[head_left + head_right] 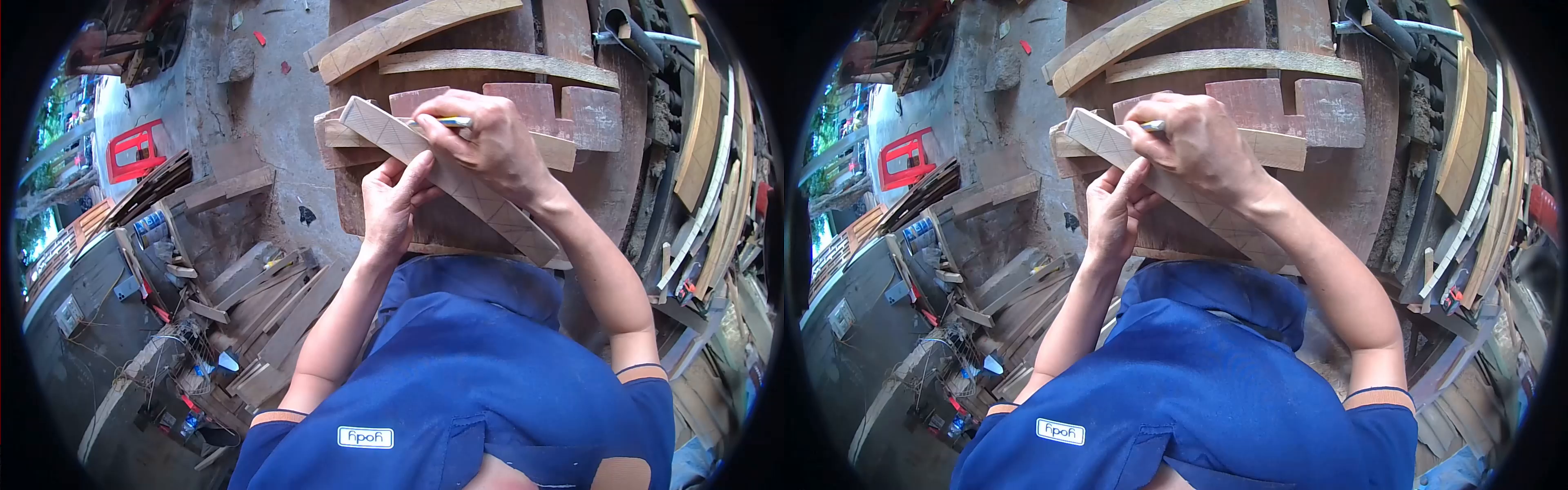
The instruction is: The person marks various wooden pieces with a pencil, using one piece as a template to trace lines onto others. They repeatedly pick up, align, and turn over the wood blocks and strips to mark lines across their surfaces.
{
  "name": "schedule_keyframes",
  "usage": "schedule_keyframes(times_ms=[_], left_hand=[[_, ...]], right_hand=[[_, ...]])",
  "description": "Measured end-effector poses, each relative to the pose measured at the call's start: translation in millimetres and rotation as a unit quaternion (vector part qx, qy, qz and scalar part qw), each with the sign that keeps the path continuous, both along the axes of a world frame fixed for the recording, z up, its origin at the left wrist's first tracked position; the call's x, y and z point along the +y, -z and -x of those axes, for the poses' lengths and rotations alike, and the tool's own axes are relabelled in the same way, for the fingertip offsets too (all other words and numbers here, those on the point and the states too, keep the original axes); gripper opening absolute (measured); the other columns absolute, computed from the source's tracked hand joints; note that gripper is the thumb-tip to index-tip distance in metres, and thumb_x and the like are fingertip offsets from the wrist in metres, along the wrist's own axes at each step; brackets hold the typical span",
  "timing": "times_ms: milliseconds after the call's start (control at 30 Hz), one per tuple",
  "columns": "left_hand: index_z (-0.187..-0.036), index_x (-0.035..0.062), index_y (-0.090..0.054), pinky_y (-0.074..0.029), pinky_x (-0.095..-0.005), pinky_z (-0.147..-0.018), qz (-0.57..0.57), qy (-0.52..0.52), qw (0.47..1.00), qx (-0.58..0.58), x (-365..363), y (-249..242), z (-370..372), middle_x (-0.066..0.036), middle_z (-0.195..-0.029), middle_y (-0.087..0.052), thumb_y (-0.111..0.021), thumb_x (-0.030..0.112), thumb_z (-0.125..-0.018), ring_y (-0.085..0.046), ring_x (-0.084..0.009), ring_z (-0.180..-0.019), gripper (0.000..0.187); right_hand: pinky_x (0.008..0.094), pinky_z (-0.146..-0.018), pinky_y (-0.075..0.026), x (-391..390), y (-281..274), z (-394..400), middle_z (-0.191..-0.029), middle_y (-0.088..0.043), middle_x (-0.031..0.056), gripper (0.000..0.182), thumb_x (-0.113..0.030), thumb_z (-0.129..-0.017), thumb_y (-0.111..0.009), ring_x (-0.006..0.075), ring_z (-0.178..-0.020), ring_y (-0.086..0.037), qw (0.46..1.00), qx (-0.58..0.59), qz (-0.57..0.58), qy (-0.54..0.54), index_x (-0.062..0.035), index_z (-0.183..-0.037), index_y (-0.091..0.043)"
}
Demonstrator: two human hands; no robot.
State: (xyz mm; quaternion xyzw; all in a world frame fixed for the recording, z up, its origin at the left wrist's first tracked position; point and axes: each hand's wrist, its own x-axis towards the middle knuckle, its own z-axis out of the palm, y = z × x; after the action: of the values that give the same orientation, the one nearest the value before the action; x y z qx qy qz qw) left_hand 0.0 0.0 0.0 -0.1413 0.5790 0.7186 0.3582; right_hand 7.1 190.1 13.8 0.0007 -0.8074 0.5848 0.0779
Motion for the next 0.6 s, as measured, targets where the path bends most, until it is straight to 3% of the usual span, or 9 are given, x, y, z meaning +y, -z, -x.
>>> schedule_keyframes(times_ms=[67, 267, 367, 500, 600], left_hand=[[-0.12, -0.0002, -0.069, -0.063, -0.0285, -0.077, -0.004, -0.022, 1.0, -0.001, 2, -3, -1, -0.009, -0.108, -0.074, -0.073, 0.017, -0.097, -0.072, -0.0139, -0.093, 0.029], [-0.118, -0.0004, -0.069, -0.063, -0.0282, -0.077, -0.014, -0.022, 1.0, -0.007, 2, -2, -1, -0.008, -0.106, -0.074, -0.073, 0.017, -0.097, -0.072, -0.0138, -0.092, 0.027], [-0.123, 0.0027, -0.065, -0.062, -0.0336, -0.083, 0.0, 0.002, 1.0, 0.006, 0, 1, -1, -0.009, -0.113, -0.073, -0.069, 0.018, -0.1, -0.073, -0.018, -0.099, 0.028], [-0.124, 0.0026, -0.065, -0.062, -0.0334, -0.082, -0.003, 0.01, 1.0, 0.003, -1, 2, 0, -0.009, -0.114, -0.073, -0.069, 0.018, -0.1, -0.073, -0.0183, -0.099, 0.029], [-0.123, 0.0025, -0.066, -0.062, -0.0334, -0.082, -0.004, 0.002, 1.0, 0.002, 1, -1, 0, -0.009, -0.114, -0.073, -0.069, 0.018, -0.1, -0.073, -0.0181, -0.099, 0.028]], right_hand=[[0.0368, -0.075, -0.058, 9, -7, -12, -0.096, -0.074, 0.0151, 0.018, -0.015, -0.096, -0.067, 0.0259, -0.083, -0.073, 0.999, -0.036, -0.033, -0.018, -0.0007, -0.104, -0.075], [0.0343, -0.072, -0.057, 10, -8, -19, -0.094, -0.074, 0.0145, 0.017, -0.014, -0.096, -0.067, 0.0239, -0.081, -0.073, 0.999, -0.03, -0.043, -0.014, -0.0003, -0.103, -0.075], [0.0341, -0.072, -0.058, 0, 2, 3, -0.095, -0.075, 0.0145, 0.018, -0.015, -0.096, -0.068, 0.0239, -0.082, -0.073, 0.999, -0.001, -0.036, -0.009, 0.0, -0.104, -0.074], [0.0348, -0.073, -0.058, -1, 8, 10, -0.096, -0.075, 0.0146, 0.019, -0.016, -0.096, -0.067, 0.0241, -0.083, -0.073, 0.999, 0.038, -0.017, -0.012, 0.0004, -0.103, -0.074], [0.035, -0.074, -0.058, 14, -3, -12, -0.095, -0.075, 0.0145, 0.018, -0.015, -0.096, -0.067, 0.0252, -0.082, -0.073, 0.998, -0.008, -0.046, -0.033, 0.0, -0.103, -0.074]])
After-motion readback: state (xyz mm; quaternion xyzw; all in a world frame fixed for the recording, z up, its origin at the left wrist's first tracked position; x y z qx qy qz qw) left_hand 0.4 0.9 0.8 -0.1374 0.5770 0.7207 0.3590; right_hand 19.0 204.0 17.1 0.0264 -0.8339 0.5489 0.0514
